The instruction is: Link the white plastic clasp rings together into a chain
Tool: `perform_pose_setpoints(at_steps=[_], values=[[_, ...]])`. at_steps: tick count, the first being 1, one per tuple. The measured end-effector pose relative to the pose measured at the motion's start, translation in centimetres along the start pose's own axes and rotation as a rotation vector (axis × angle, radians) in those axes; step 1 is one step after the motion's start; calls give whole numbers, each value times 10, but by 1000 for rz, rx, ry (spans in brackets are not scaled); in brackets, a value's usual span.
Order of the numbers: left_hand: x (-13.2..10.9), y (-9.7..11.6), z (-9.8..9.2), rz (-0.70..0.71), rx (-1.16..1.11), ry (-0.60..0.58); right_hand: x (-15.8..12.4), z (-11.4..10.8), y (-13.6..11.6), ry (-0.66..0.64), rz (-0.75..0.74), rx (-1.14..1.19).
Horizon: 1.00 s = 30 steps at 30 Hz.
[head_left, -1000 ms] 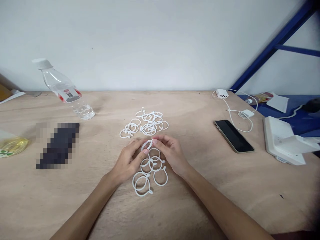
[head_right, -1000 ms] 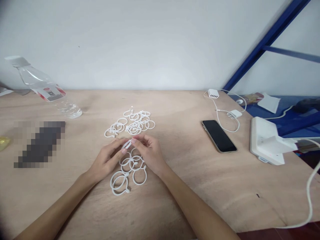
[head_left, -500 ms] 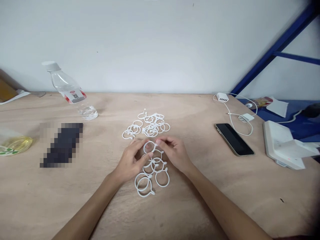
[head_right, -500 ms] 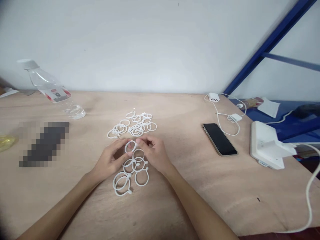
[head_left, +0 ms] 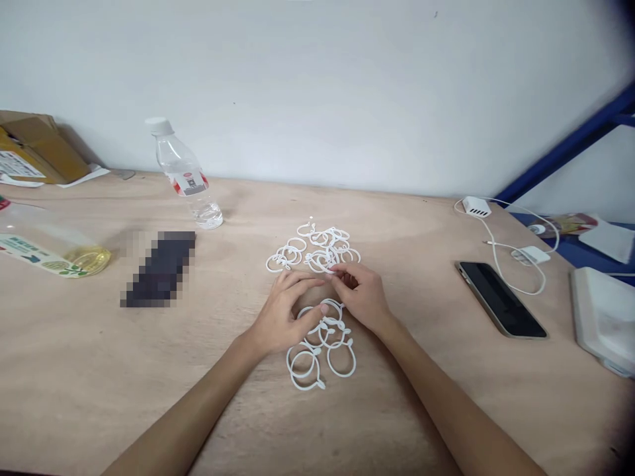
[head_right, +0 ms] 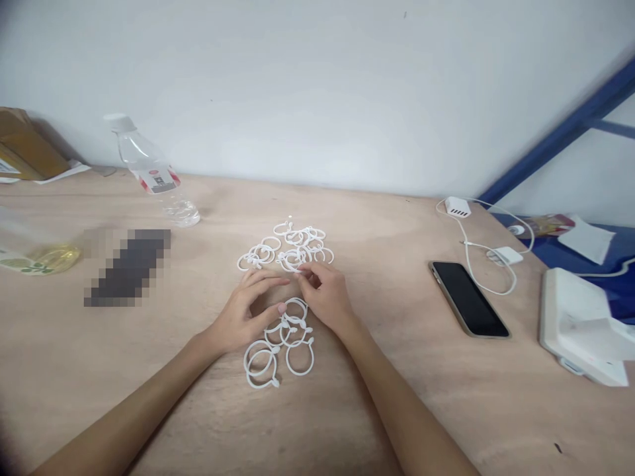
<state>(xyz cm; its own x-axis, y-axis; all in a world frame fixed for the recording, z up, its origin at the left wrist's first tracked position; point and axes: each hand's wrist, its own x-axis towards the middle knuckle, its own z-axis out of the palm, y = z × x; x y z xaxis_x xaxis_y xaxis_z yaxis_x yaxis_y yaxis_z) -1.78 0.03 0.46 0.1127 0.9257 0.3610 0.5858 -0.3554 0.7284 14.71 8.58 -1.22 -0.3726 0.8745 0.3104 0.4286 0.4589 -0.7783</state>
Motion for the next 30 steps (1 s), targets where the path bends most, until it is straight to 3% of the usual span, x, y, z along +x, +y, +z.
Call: perform_pose_setpoints(at_steps=[5,9,17,22,30], values=[[1,-2,1,-55,-38,27,0,-5,-8,12,142,236],[2,-4,3,-137,-67,74,-1,-5,-14,16,172,321],[4,-4,3,-203,-153,125,-15,2,-26,13,-21,213],[5,-3,2,-232,-245,63,-21,6,-28,-3,-135,185],[1,-5,3,-171,-219,-34,-25,5,-35,-36,-148,127]])
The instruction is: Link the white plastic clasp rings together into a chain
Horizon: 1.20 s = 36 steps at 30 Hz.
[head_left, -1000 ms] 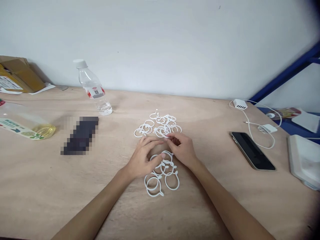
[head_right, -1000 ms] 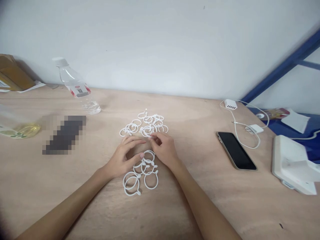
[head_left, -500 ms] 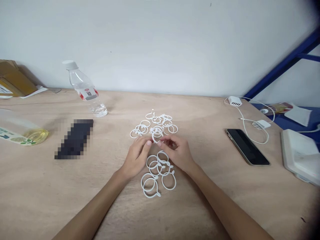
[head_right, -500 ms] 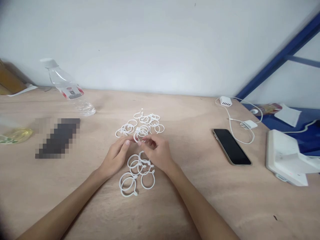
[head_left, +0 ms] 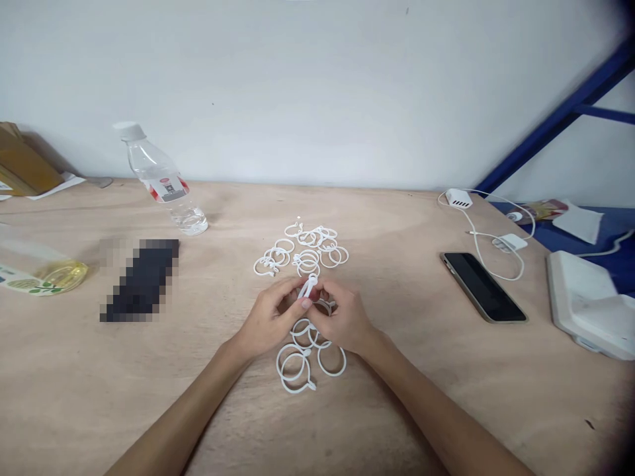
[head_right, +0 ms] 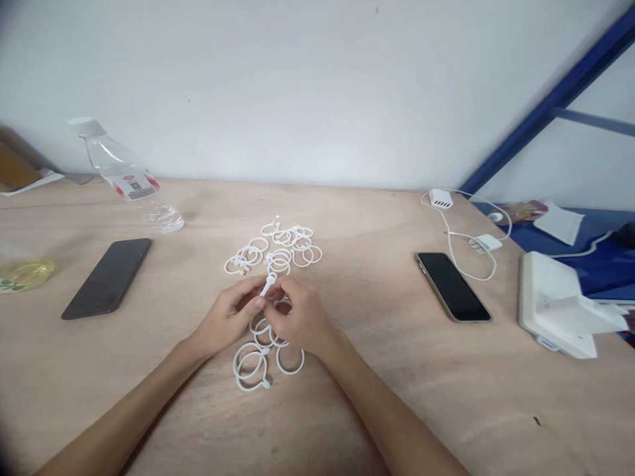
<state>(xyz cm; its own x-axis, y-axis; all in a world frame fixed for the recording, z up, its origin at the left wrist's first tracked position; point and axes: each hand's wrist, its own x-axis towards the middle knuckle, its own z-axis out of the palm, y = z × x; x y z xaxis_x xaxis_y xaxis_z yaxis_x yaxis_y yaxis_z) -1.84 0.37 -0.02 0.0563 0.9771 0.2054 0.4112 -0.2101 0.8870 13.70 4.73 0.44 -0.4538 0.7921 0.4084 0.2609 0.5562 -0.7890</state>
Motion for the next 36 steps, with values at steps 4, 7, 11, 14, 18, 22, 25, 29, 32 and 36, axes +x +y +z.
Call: perform_pose_setpoints(at_steps=[4,7,11,14,18,22,25,29,32,36], values=[[1,3,-1,30,90,13,0,-3,2,-46,59,22],[1,3,-1,24,115,20,4,-8,5,1,161,129],[0,2,-1,48,179,-12,9,-13,6,-34,277,339],[-1,3,0,66,205,-36,9,-12,6,-93,282,356],[-1,5,0,107,220,-72,6,-14,6,-103,303,358],[-1,4,0,131,221,-88,11,-22,11,-129,333,419],[-2,4,0,195,233,-88,20,-27,21,14,322,217],[-3,8,-1,263,312,-133,29,-27,34,-102,182,-105],[-4,9,-2,258,266,-90,29,-24,37,-226,97,-179],[-4,6,-1,184,164,142,25,-19,33,-171,127,-121]])
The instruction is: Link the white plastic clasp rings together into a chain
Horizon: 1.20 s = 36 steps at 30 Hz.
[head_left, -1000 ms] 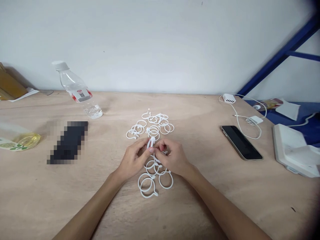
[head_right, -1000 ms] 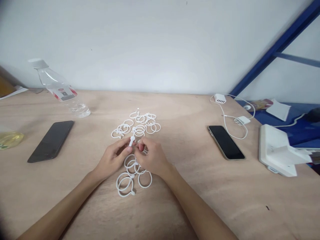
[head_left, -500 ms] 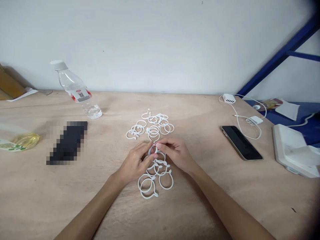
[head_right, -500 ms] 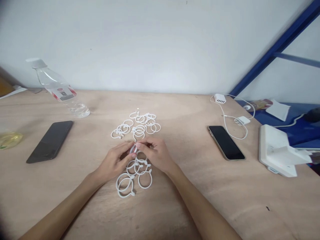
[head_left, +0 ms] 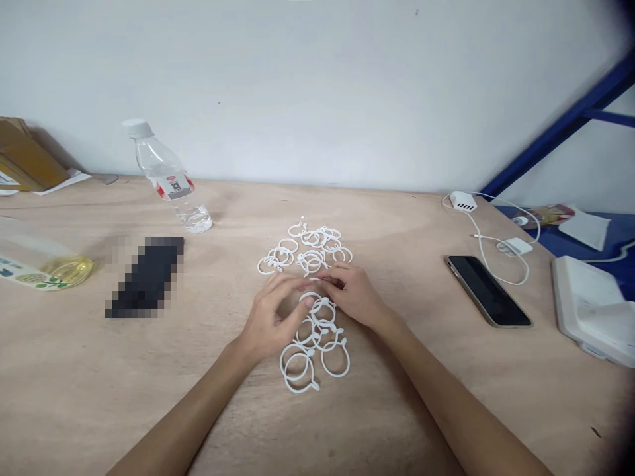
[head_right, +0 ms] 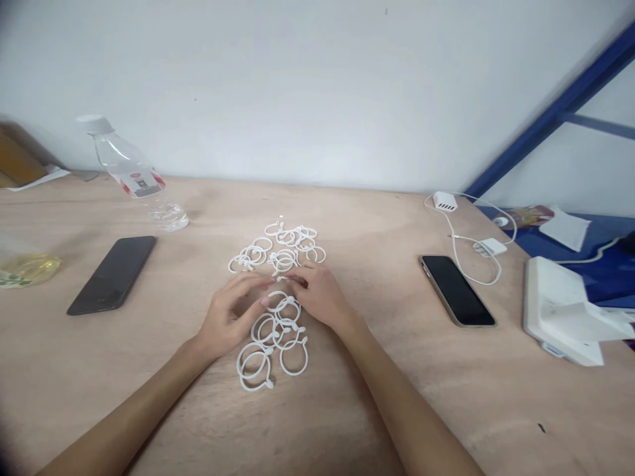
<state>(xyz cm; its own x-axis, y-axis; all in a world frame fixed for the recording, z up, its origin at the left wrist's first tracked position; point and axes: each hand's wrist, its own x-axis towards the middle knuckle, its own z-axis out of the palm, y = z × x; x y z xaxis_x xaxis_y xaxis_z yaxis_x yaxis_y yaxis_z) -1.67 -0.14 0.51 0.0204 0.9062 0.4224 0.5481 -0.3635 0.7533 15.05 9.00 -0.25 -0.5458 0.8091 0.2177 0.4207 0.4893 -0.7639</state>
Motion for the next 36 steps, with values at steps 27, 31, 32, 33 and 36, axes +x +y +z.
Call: perform_pose_setpoints(at_steps=[27,31,32,33,36], values=[[8,-4,-4,-404,-408,-136,-26,19,-33,30,98,487],[8,-4,-8,-363,-438,-231,-26,19,-34,69,-18,320],[8,-3,-9,-363,-462,-253,-26,18,-34,75,-18,299],[8,-2,-9,-364,-487,-269,-25,18,-34,79,-12,291],[10,2,-11,-360,-542,-278,-23,14,-32,84,56,360]])
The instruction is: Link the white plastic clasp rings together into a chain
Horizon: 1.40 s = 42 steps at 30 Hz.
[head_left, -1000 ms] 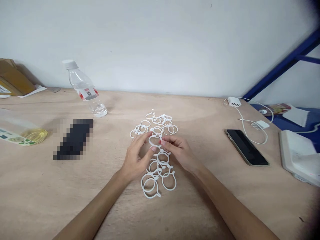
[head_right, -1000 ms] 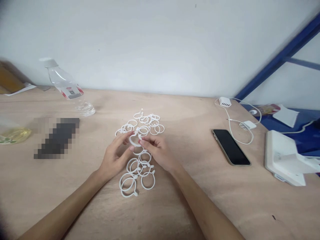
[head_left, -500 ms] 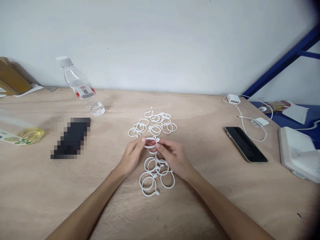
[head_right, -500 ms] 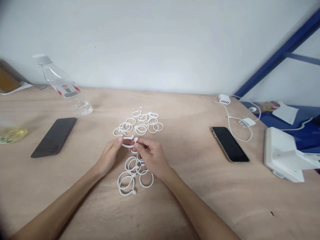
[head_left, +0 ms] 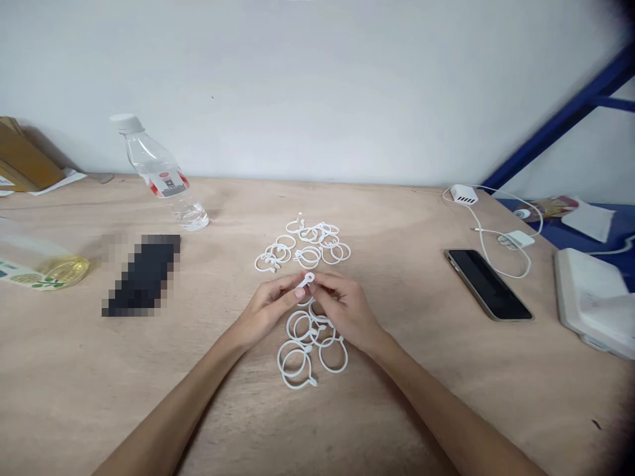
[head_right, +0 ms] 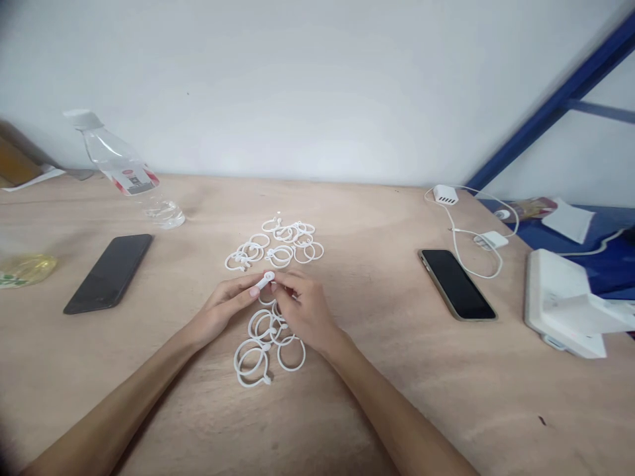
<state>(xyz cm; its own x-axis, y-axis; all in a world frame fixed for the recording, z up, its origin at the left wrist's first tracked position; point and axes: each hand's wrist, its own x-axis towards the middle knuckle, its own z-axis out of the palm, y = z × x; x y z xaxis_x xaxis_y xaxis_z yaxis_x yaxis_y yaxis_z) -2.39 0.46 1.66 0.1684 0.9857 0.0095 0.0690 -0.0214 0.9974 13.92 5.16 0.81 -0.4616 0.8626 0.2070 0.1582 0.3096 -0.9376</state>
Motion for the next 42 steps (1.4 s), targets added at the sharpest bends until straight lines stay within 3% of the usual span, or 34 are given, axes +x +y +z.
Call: perform_pose_setpoints(at_steps=[4,10,14,16,20,23,26,29,33,37,42], values=[[1,-3,0,17,-6,17,3,-3,-1,4,148,196],[0,-10,0,38,96,20,1,1,-1,65,221,235],[0,-10,2,96,220,44,8,-5,3,-34,220,252],[0,-10,3,152,308,70,16,-9,6,-31,206,169],[-1,-11,4,240,429,62,36,-11,16,-5,147,-237],[-2,-10,3,242,411,67,45,-7,21,-92,118,-448],[-2,-9,3,227,331,141,48,-6,21,-92,82,-490],[-1,-11,4,160,291,280,49,-9,17,-15,116,-298],[2,-16,6,78,313,422,47,-16,4,66,330,207],[4,-19,7,64,343,440,40,-21,-3,1,540,672],[6,-24,5,82,400,466,31,-20,-4,-102,658,917]])
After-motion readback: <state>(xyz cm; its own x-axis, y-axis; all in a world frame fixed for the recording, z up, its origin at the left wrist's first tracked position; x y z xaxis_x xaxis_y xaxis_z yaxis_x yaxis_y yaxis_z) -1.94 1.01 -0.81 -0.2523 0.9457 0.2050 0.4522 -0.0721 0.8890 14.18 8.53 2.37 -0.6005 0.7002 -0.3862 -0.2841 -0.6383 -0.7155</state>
